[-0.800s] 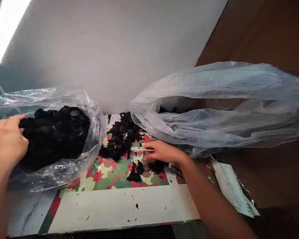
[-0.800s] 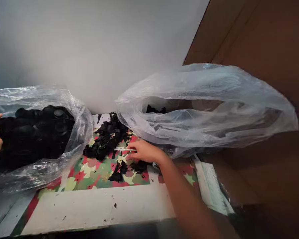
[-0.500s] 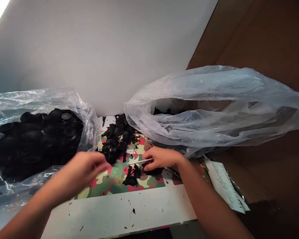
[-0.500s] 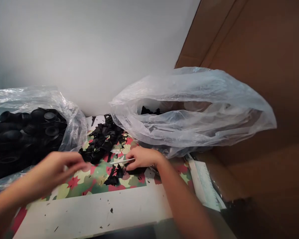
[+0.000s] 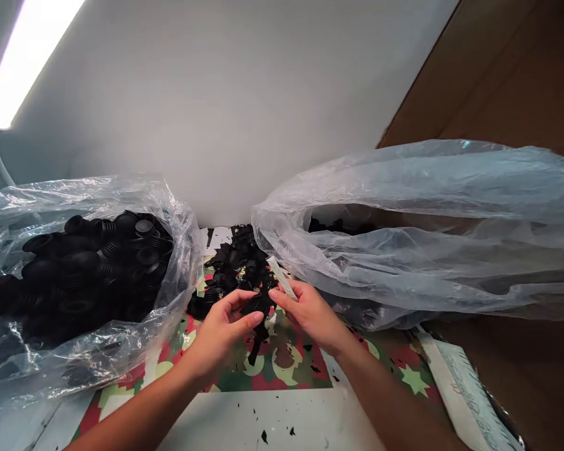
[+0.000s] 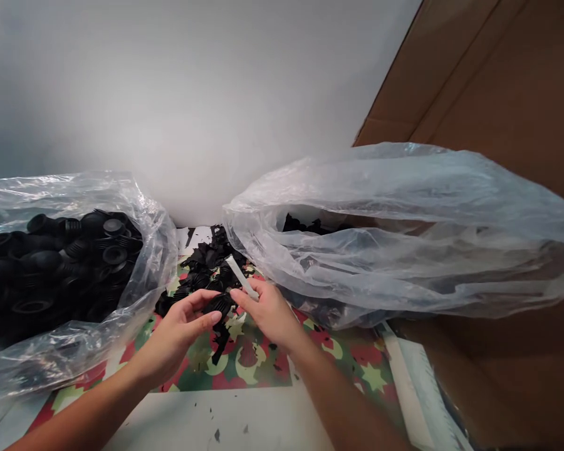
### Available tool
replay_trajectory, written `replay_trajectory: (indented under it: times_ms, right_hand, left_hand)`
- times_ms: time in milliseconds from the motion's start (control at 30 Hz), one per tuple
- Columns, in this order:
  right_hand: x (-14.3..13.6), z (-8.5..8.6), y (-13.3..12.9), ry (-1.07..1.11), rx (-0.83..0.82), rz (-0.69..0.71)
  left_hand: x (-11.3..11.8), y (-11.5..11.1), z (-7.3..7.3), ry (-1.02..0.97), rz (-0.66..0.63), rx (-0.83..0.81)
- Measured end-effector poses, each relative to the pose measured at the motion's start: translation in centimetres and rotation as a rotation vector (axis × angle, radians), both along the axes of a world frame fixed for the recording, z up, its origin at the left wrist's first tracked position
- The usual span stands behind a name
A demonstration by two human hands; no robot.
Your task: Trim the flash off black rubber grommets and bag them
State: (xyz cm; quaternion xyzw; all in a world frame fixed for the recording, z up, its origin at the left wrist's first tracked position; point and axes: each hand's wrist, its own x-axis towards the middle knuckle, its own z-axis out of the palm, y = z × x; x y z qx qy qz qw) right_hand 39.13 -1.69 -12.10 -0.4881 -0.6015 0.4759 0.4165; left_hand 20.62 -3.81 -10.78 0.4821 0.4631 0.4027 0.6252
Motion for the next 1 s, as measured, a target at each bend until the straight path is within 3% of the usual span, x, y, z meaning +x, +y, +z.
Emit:
replay_trajectory:
  times_ms: [133,233,467,700,1000]
  right_hand:
    - [0.3,0.5,-0.1,-0.168,0.219,-0.222]
    - [-0.3,0.8,-1.1,-0.108,0.435,-0.282]
    - [-1.2,0.5,-2.7,-0.077,0.660,-0.070]
    - [-2.4,-0.4,-2.7,-0.161,0.730,-0.115]
    - [-2.5,-0.5,-2.7,-0.298,0.770,-0.023]
  left_hand:
    - [-0.6,0.0,0.2,0.040,0.046,0.013]
    - [-0.9,0.0,0.3,0.087,0.084,0.049]
    - [-1.5,0.0,-0.1,0.246,0.018,0.181]
    - [-1.4,0.0,-0.2,0.242,0.035,0.278]
    - [-1.4,-0.1,-0.6,0.127,0.143,0.194]
